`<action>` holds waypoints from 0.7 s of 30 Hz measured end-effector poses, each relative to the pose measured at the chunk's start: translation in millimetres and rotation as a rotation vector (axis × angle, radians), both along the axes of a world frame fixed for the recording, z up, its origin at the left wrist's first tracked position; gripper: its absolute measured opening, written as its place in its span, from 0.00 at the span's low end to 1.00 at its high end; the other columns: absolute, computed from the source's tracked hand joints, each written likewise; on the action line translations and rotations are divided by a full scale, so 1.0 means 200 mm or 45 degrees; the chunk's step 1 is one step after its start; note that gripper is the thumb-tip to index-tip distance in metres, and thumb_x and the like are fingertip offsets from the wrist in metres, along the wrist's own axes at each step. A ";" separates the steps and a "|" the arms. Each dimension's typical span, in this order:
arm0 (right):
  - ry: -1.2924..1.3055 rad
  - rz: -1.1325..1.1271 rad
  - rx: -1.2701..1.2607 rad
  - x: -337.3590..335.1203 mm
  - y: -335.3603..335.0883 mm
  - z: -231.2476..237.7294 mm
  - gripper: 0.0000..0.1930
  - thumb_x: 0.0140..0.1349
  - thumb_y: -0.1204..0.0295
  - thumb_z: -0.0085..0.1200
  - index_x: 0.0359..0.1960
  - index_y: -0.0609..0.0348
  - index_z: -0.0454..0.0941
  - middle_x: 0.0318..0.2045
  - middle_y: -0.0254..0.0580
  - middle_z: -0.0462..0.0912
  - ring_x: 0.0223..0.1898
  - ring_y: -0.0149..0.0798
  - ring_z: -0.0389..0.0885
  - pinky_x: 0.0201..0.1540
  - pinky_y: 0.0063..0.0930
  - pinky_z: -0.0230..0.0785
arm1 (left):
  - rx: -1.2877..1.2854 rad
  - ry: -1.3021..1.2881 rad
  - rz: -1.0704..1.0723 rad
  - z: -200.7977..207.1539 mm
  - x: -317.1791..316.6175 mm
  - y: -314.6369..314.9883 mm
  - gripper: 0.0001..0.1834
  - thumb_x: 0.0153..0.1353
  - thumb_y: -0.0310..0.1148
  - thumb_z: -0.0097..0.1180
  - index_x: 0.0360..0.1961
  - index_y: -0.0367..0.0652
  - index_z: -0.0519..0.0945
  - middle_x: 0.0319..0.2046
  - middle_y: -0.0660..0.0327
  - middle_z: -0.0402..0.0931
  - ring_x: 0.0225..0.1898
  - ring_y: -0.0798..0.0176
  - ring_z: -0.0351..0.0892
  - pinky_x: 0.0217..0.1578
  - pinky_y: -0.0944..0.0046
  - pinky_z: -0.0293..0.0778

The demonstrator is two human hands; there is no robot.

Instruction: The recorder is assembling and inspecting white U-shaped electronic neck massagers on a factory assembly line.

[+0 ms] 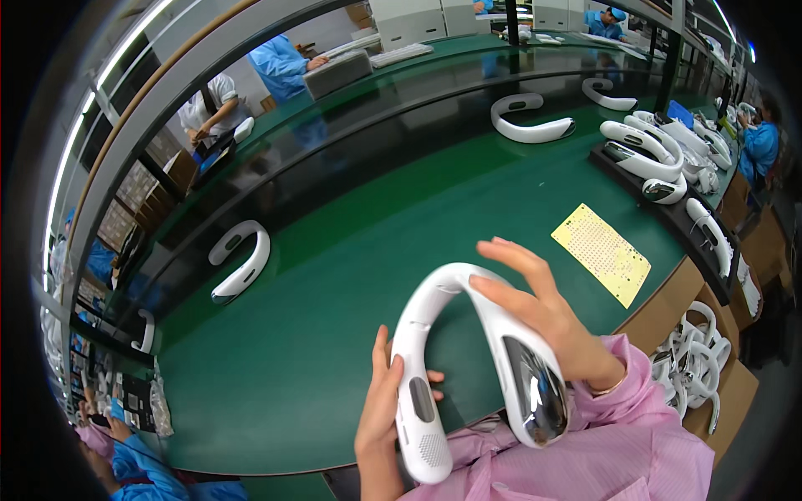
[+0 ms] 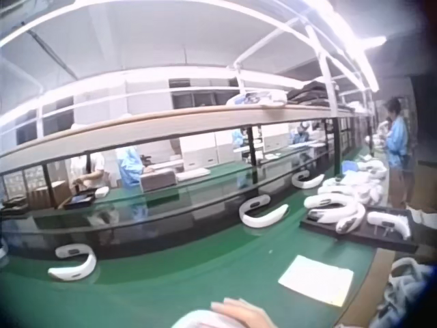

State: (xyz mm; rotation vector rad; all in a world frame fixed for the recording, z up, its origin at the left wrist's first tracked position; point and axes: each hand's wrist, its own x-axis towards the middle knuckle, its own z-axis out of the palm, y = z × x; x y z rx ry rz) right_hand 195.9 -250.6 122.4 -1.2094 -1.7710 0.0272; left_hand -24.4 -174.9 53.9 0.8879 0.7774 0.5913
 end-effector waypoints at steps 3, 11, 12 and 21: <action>0.252 0.406 -0.105 0.14 0.03 -0.06 0.22 0.45 0.79 0.62 0.45 0.59 0.73 0.49 0.46 0.72 0.55 0.47 0.67 0.64 0.46 0.50 | 0.286 -0.277 -0.209 0.04 -0.09 -0.02 0.31 0.67 0.49 0.35 0.66 0.44 0.52 0.67 0.54 0.38 0.40 0.50 0.77 0.27 0.59 0.79; 0.791 0.255 -0.178 0.08 -0.02 -0.08 0.19 0.43 0.83 0.59 0.39 0.58 0.70 0.36 0.37 0.71 0.45 0.35 0.72 0.59 0.34 0.59 | 0.812 -0.329 0.061 0.03 -0.15 -0.03 0.44 0.31 0.47 0.75 0.47 0.37 0.66 0.58 0.44 0.57 0.25 0.48 0.80 0.20 0.63 0.80; 0.801 0.241 -0.181 0.08 -0.03 -0.07 0.20 0.43 0.82 0.61 0.40 0.58 0.70 0.36 0.37 0.71 0.44 0.34 0.72 0.57 0.32 0.61 | 0.929 -0.350 0.038 0.02 -0.14 -0.02 0.47 0.27 0.45 0.78 0.48 0.38 0.65 0.56 0.45 0.60 0.25 0.52 0.80 0.19 0.67 0.79; 1.489 0.445 -0.991 0.04 0.06 -0.04 0.25 0.64 0.48 0.43 0.47 0.59 0.62 0.31 0.35 0.70 0.31 0.28 0.71 0.35 0.23 0.68 | 0.552 -0.199 0.567 0.08 0.01 0.08 0.32 0.61 0.63 0.37 0.35 0.39 0.69 0.24 0.61 0.67 0.23 0.65 0.68 0.28 0.64 0.64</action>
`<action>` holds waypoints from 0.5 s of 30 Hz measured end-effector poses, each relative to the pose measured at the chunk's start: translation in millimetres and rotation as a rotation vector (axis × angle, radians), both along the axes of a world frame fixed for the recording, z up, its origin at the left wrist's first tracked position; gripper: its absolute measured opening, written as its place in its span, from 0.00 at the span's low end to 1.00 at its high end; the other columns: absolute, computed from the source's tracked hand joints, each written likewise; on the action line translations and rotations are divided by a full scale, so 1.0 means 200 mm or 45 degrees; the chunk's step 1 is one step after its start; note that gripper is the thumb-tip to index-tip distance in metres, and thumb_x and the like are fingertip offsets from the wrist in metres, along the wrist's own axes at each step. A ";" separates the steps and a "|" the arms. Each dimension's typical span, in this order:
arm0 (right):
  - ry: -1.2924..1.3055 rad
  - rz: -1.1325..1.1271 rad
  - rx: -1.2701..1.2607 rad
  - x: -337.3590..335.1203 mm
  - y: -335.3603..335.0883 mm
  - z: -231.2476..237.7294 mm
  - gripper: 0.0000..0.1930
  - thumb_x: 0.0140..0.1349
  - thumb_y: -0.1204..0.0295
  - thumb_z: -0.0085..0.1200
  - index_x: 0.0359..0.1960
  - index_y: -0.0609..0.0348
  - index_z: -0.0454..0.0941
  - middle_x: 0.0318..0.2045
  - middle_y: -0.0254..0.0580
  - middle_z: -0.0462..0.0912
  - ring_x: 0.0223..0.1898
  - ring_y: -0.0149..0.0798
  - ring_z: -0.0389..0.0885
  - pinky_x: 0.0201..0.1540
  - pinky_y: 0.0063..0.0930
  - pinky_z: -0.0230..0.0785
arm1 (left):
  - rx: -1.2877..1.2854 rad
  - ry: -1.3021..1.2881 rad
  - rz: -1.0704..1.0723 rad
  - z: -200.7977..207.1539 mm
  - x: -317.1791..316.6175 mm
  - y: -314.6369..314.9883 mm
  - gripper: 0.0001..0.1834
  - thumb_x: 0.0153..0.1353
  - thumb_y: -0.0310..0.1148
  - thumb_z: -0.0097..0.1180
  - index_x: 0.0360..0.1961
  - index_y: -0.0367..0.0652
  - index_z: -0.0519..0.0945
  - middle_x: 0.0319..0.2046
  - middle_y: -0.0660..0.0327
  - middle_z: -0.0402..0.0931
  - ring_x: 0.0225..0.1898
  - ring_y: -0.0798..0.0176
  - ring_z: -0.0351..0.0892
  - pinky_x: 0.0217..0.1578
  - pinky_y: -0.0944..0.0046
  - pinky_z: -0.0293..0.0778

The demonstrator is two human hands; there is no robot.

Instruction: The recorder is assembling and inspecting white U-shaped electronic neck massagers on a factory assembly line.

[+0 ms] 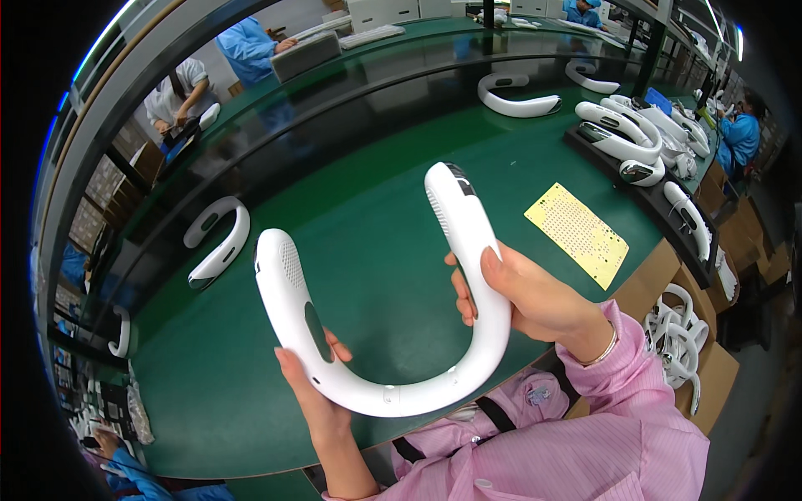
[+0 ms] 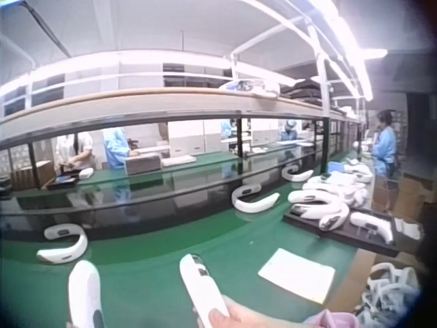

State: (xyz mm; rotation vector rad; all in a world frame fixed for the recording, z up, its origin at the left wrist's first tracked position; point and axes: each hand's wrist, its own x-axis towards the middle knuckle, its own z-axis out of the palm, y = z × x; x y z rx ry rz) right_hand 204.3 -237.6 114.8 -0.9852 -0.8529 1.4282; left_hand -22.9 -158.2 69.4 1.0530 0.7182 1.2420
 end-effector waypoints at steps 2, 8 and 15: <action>0.055 -0.009 -0.137 0.00 0.03 0.00 0.24 0.66 0.50 0.39 0.50 0.59 0.63 0.31 0.35 0.71 0.32 0.29 0.73 0.37 0.25 0.71 | -0.179 -0.111 -0.047 0.00 0.01 0.02 0.32 0.63 0.62 0.32 0.31 0.40 0.69 0.20 0.61 0.65 0.20 0.65 0.65 0.26 0.65 0.63; 0.167 -0.024 -0.273 -0.03 0.12 -0.06 0.19 0.66 0.58 0.46 0.50 0.59 0.63 0.31 0.34 0.72 0.31 0.29 0.74 0.34 0.26 0.74 | -0.516 -0.158 -0.102 -0.05 -0.04 0.08 0.34 0.63 0.63 0.31 0.26 0.39 0.69 0.14 0.62 0.62 0.19 0.64 0.64 0.26 0.65 0.63; 0.178 -0.214 -0.230 -0.03 0.43 -0.19 0.18 0.52 0.76 0.57 0.43 0.62 0.63 0.24 0.36 0.70 0.22 0.30 0.71 0.27 0.25 0.69 | -0.292 0.328 -0.138 -0.11 -0.14 0.27 0.27 0.70 0.49 0.28 0.44 0.36 0.71 0.36 0.57 0.75 0.38 0.65 0.74 0.41 0.65 0.71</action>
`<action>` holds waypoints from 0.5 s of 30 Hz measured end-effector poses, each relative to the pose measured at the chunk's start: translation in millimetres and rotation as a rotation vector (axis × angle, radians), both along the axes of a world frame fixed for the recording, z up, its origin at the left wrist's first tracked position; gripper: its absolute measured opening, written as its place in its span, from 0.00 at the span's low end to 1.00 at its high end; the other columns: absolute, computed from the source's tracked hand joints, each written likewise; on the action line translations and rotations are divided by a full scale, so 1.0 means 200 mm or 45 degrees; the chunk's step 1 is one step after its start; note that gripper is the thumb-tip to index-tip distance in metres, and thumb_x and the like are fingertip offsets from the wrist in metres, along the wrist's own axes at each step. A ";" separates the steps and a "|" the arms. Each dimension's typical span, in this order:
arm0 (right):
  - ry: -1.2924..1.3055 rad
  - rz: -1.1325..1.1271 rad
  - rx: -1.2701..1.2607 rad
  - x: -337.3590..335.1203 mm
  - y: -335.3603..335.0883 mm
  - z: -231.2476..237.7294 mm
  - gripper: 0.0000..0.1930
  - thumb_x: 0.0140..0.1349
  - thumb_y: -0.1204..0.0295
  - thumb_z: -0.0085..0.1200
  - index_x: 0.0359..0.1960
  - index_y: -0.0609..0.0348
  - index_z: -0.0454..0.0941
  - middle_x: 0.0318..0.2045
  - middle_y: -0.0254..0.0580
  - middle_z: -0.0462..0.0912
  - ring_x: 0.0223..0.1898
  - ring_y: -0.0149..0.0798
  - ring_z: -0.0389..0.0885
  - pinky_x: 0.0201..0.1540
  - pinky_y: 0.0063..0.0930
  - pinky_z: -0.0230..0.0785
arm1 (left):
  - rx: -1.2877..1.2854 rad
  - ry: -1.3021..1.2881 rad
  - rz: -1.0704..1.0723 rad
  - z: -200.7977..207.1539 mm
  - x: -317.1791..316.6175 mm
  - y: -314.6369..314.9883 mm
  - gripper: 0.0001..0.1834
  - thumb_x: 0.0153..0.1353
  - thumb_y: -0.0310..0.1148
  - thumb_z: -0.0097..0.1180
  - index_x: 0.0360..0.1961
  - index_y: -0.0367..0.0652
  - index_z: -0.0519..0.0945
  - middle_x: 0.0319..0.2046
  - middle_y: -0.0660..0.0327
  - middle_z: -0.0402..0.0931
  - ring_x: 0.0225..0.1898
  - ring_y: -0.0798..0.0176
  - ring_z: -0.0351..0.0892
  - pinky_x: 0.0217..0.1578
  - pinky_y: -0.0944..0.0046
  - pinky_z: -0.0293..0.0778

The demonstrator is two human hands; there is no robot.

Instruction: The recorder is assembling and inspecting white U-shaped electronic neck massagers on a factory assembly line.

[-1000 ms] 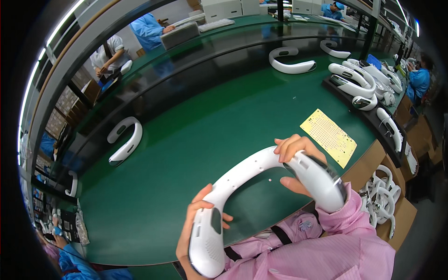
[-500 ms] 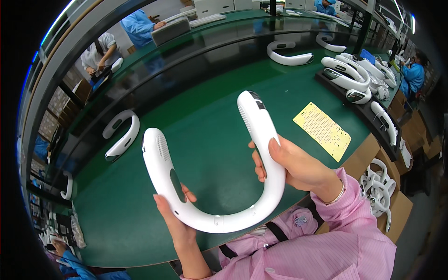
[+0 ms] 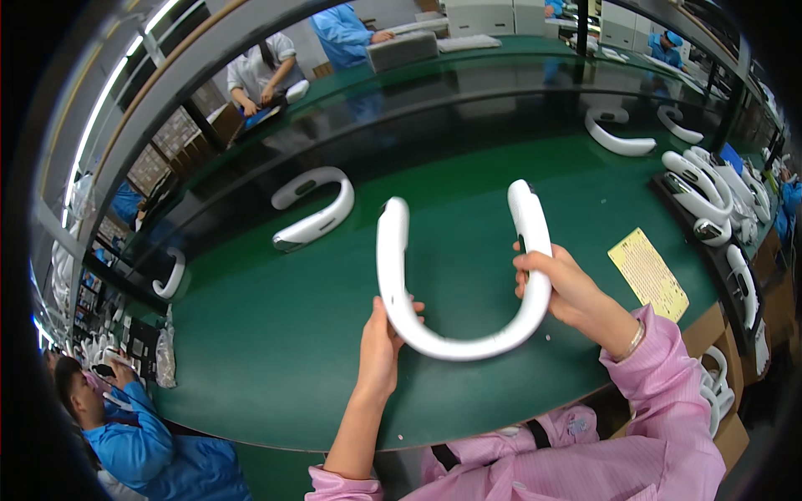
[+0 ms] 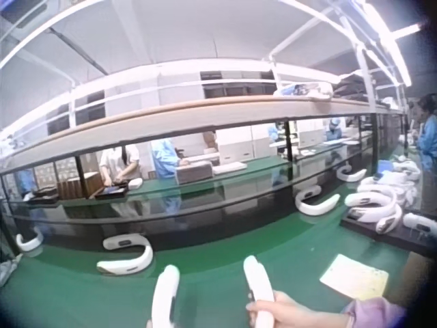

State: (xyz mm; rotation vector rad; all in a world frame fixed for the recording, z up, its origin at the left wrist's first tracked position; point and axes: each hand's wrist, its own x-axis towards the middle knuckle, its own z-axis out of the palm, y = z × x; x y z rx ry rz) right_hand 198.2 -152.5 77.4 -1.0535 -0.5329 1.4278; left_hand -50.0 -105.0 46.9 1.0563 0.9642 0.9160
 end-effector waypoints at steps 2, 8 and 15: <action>0.177 -0.102 0.055 0.05 0.22 -0.07 0.17 0.54 0.75 0.55 0.42 0.64 0.62 0.27 0.40 0.69 0.28 0.33 0.72 0.32 0.29 0.70 | 0.173 0.237 0.001 -0.04 -0.05 0.11 0.20 0.70 0.40 0.33 0.48 0.36 0.71 0.48 0.57 0.71 0.45 0.66 0.71 0.43 0.65 0.71; 0.457 -0.121 0.097 0.31 0.79 -0.21 0.28 0.65 0.66 0.45 0.59 0.72 0.50 0.56 0.58 0.60 0.55 0.51 0.68 0.54 0.43 0.68 | 1.163 1.054 0.268 -0.15 -0.12 0.68 0.20 0.57 0.29 0.51 0.52 0.39 0.68 0.54 0.54 0.65 0.52 0.51 0.67 0.50 0.59 0.67; -0.157 0.548 0.085 0.12 0.36 -0.13 0.13 0.65 0.70 0.45 0.46 0.66 0.72 0.39 0.48 0.80 0.40 0.38 0.80 0.46 0.30 0.74 | 1.557 1.925 0.101 -0.22 -0.28 1.27 0.31 0.50 0.45 0.61 0.52 0.42 0.68 0.46 0.55 0.73 0.50 0.52 0.70 0.54 0.51 0.62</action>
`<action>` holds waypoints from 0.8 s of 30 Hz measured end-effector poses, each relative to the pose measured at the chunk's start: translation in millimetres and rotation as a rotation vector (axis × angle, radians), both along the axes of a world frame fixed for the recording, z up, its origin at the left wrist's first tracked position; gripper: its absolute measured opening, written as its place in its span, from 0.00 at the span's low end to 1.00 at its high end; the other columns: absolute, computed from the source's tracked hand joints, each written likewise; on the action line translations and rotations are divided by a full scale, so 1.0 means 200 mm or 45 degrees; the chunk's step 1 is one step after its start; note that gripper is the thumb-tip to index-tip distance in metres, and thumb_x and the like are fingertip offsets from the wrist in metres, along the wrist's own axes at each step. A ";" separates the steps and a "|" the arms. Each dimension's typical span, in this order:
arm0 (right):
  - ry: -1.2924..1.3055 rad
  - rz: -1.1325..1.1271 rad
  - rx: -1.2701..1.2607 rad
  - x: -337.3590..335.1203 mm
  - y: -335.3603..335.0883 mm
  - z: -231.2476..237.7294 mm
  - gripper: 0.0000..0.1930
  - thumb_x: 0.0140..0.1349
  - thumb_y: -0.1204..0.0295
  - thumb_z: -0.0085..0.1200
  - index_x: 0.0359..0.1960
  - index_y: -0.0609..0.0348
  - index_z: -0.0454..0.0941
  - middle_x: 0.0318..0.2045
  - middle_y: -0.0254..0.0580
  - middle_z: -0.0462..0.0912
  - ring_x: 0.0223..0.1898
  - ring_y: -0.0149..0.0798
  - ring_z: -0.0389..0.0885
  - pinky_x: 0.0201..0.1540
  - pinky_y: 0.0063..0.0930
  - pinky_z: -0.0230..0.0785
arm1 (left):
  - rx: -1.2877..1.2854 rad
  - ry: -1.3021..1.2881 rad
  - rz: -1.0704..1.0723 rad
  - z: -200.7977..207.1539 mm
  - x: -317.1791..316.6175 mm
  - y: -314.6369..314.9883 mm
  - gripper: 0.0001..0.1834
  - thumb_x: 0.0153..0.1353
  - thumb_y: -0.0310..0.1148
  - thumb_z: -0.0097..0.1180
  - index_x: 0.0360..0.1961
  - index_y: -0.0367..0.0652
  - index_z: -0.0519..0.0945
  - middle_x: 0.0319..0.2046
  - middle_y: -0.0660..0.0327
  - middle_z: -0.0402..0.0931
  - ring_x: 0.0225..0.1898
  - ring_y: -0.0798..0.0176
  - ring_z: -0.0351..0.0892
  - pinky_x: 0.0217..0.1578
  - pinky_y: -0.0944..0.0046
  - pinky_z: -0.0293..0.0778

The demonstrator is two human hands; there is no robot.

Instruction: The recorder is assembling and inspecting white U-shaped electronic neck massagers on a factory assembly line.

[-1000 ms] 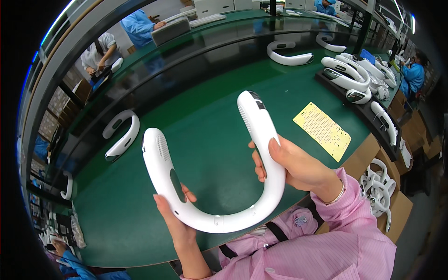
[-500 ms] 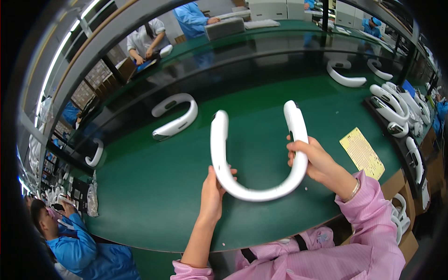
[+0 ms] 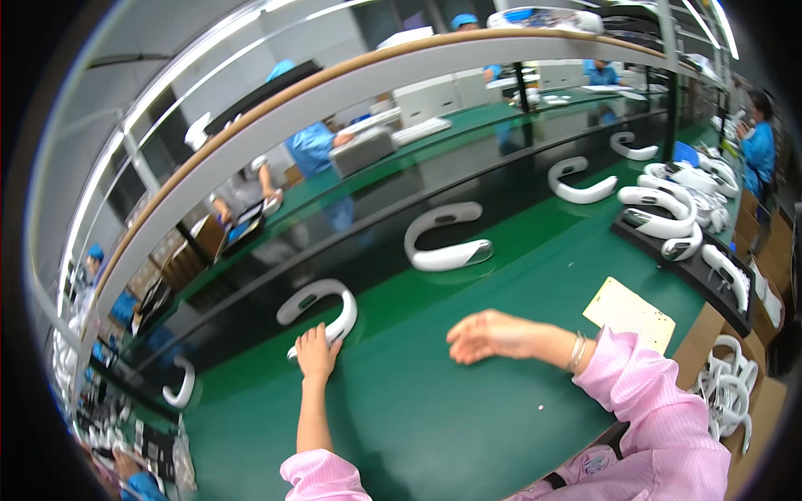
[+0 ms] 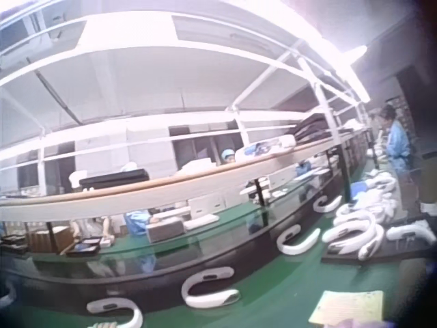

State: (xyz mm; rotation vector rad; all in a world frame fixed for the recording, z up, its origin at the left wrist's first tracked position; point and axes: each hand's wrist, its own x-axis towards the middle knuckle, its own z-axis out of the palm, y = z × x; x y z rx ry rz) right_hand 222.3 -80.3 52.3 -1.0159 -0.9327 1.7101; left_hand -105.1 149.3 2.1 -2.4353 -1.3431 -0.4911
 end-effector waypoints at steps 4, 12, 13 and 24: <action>-0.244 0.294 0.165 -0.02 -0.29 0.09 0.15 0.66 0.69 0.43 0.49 0.64 0.71 0.38 0.44 0.79 0.40 0.32 0.78 0.45 0.24 0.71 | -0.311 -0.005 -0.130 0.11 0.03 0.04 0.22 0.49 0.46 0.62 0.35 0.40 0.71 0.35 0.51 0.76 0.38 0.44 0.75 0.36 0.49 0.69; -1.175 -0.547 0.951 -0.03 -0.65 0.20 0.24 0.64 0.65 0.46 0.59 0.60 0.58 0.53 0.48 0.68 0.56 0.42 0.67 0.56 0.35 0.61 | -0.947 -1.523 -0.946 0.59 0.20 -0.83 0.25 0.61 0.44 0.49 0.49 0.33 0.65 0.28 0.53 0.74 0.23 0.58 0.76 0.23 0.63 0.73; -1.177 -0.609 0.992 -0.08 -0.64 0.19 0.32 0.63 0.62 0.50 0.63 0.60 0.49 0.57 0.50 0.62 0.61 0.43 0.58 0.60 0.38 0.56 | -0.968 -1.636 -0.997 0.59 0.19 -0.97 0.28 0.61 0.49 0.48 0.50 0.34 0.65 0.28 0.55 0.72 0.22 0.60 0.75 0.21 0.63 0.72; 0.066 -0.574 0.281 -0.19 -0.90 0.00 0.22 0.62 0.67 0.51 0.53 0.63 0.60 0.33 0.42 0.75 0.26 0.30 0.76 0.27 0.24 0.71 | -1.849 -2.500 -1.016 0.40 0.38 -1.78 0.30 0.66 0.48 0.31 0.60 0.33 0.58 0.30 0.54 0.70 0.19 0.54 0.74 0.23 0.54 0.74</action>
